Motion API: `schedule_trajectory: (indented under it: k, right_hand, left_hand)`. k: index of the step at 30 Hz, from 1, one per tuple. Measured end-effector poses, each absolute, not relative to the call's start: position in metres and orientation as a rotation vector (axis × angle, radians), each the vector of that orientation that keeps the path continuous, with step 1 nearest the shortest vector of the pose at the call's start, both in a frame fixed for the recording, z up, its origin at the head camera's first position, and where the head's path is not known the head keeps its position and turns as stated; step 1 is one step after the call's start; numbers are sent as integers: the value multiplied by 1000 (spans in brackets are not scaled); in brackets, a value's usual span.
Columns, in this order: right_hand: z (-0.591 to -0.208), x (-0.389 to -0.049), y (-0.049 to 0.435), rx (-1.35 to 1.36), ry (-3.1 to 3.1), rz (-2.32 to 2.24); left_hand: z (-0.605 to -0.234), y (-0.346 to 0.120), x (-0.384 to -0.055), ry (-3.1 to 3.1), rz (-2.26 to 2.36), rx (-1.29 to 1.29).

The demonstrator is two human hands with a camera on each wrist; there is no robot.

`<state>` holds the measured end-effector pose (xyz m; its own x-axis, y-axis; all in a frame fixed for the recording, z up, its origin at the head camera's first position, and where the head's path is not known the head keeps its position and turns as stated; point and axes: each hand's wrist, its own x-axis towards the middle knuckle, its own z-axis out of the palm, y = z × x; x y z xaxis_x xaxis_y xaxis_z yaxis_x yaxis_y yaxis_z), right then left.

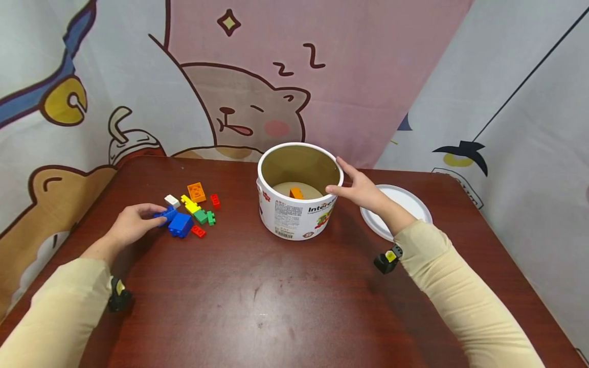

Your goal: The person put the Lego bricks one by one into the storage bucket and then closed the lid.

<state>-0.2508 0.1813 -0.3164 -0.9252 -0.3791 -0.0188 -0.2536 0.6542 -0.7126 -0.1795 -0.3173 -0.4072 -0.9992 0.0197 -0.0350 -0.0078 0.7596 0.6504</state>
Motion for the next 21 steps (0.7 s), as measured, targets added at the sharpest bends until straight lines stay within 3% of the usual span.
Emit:
schedule_trajectory:
  k: [21]
  right_hand:
    - [-317,-252,180,-529,2699,-1134]
  left_hand:
    - [-375,-317,-184,2828,1147,27]
